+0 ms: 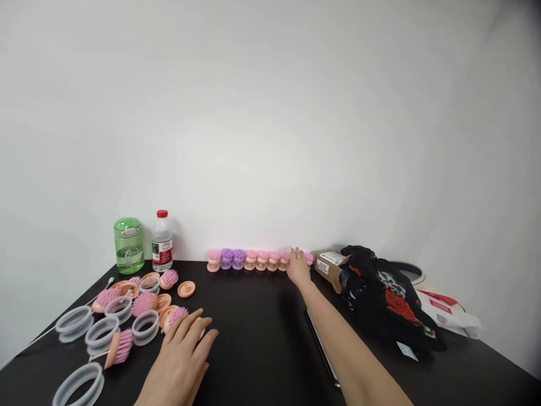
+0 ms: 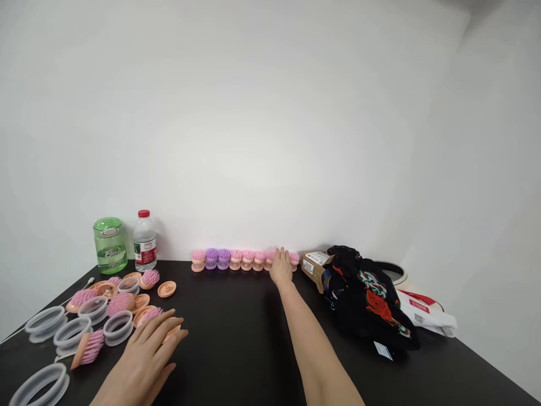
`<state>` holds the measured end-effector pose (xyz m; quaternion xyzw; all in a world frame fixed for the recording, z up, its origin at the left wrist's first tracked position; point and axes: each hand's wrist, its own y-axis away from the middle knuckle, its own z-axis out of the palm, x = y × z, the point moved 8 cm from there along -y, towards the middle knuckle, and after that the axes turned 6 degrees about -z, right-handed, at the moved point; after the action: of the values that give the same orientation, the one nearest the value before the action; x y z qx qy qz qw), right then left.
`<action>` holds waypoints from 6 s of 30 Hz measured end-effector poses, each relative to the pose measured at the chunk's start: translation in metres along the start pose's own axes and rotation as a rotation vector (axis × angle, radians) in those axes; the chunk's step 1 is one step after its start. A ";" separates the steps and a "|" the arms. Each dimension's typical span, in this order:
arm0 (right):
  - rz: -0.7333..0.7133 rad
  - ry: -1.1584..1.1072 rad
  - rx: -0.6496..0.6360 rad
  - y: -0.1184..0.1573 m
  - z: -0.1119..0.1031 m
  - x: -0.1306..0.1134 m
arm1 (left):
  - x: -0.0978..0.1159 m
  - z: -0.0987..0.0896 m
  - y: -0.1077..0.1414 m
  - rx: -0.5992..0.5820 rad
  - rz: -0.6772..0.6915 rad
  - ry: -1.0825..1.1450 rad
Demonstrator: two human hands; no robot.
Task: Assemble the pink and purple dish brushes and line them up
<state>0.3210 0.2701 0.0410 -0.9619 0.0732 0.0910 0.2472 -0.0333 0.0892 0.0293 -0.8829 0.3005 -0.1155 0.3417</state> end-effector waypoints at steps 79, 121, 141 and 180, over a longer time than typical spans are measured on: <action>-0.299 -1.058 -0.384 0.215 -0.037 -0.176 | -0.008 0.031 0.003 -0.347 -0.228 0.500; -0.757 -0.824 0.062 0.224 -0.090 -0.191 | -0.007 0.016 -0.004 -0.437 -0.635 1.259; -0.825 -0.700 0.155 0.234 -0.098 -0.198 | 0.000 0.035 0.006 -0.582 -0.793 1.168; -0.519 -0.562 -0.265 0.200 0.000 -0.181 | -0.024 0.011 0.001 -0.460 -0.449 0.086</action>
<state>0.1078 0.1142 -0.0136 -0.9096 -0.2551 0.2938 0.1460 -0.0487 0.1088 0.0204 -0.9756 0.1304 -0.1543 0.0860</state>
